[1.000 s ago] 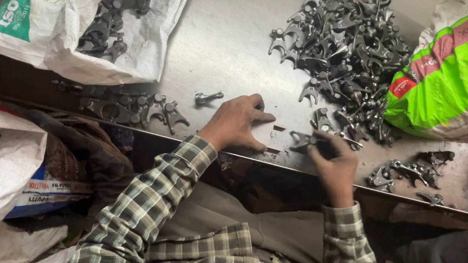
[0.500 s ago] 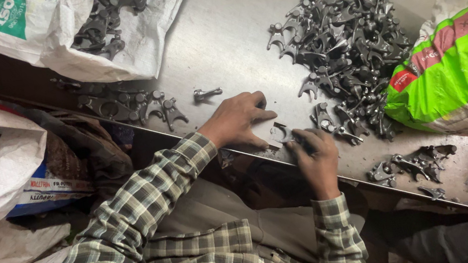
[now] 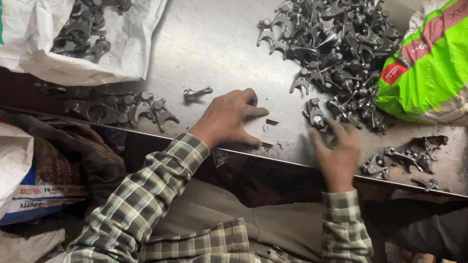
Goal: The person repeatedly picks small metal parts from a pile on a metal table and rubs each part against a fixed abrasive block to smooth edges. Finished parts are placed into a white sack to the left. The process continues with one part at a time.
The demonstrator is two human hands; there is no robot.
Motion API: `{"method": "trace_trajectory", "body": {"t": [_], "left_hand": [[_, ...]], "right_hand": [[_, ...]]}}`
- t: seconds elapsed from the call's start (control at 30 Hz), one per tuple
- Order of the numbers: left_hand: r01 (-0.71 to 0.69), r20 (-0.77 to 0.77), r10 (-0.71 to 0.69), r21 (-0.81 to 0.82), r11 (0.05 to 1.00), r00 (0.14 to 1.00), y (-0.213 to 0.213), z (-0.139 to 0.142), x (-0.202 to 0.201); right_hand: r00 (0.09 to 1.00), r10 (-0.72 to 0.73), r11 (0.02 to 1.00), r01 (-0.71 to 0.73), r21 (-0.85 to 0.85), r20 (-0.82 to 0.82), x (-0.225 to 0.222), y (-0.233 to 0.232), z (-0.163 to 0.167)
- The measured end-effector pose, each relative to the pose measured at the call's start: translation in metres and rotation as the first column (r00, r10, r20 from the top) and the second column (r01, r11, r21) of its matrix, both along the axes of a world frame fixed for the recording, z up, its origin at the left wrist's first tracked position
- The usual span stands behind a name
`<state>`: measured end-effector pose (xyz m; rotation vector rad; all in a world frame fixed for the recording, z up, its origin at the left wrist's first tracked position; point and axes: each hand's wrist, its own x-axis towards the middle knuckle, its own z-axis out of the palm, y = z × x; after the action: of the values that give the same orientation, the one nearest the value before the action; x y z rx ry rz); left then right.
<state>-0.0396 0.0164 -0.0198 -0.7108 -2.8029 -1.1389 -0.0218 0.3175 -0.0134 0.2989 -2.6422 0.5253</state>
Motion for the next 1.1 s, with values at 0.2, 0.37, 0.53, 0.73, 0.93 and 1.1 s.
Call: {"method": "trace_trajectory", "body": {"t": [0.2,0.37,0.53,0.73,0.93,1.1], "left_hand": [[-0.009,-0.006,0.009,-0.001,1.000,1.000,-0.001,0.002,0.001],[0.000,0.050,0.002,-0.030,1.000,0.999,0.000,0.002,0.000],[-0.011,0.043,0.012,-0.009,1.000,0.999,0.002,0.003,-0.001],[-0.007,0.055,0.009,-0.038,0.999,0.998,0.001,0.004,0.000],[0.015,0.081,-0.011,-0.048,0.999,0.997,0.002,0.004,-0.001],[-0.002,0.028,0.003,-0.029,1.000,1.000,0.001,0.005,0.002]], "right_hand": [[0.990,0.013,0.994,0.002,-0.109,0.137,0.012,-0.016,0.003],[0.992,0.125,0.992,-0.124,-0.030,0.036,0.014,-0.006,0.005],[0.796,0.192,0.775,0.236,-0.587,0.574,0.008,-0.002,-0.001],[0.911,0.202,0.939,-0.075,-0.336,0.361,0.005,-0.016,0.010],[0.914,0.305,0.939,-0.241,-0.247,0.268,0.007,-0.028,0.019],[0.930,0.306,0.940,-0.260,-0.222,0.205,0.005,-0.035,0.011]]}}
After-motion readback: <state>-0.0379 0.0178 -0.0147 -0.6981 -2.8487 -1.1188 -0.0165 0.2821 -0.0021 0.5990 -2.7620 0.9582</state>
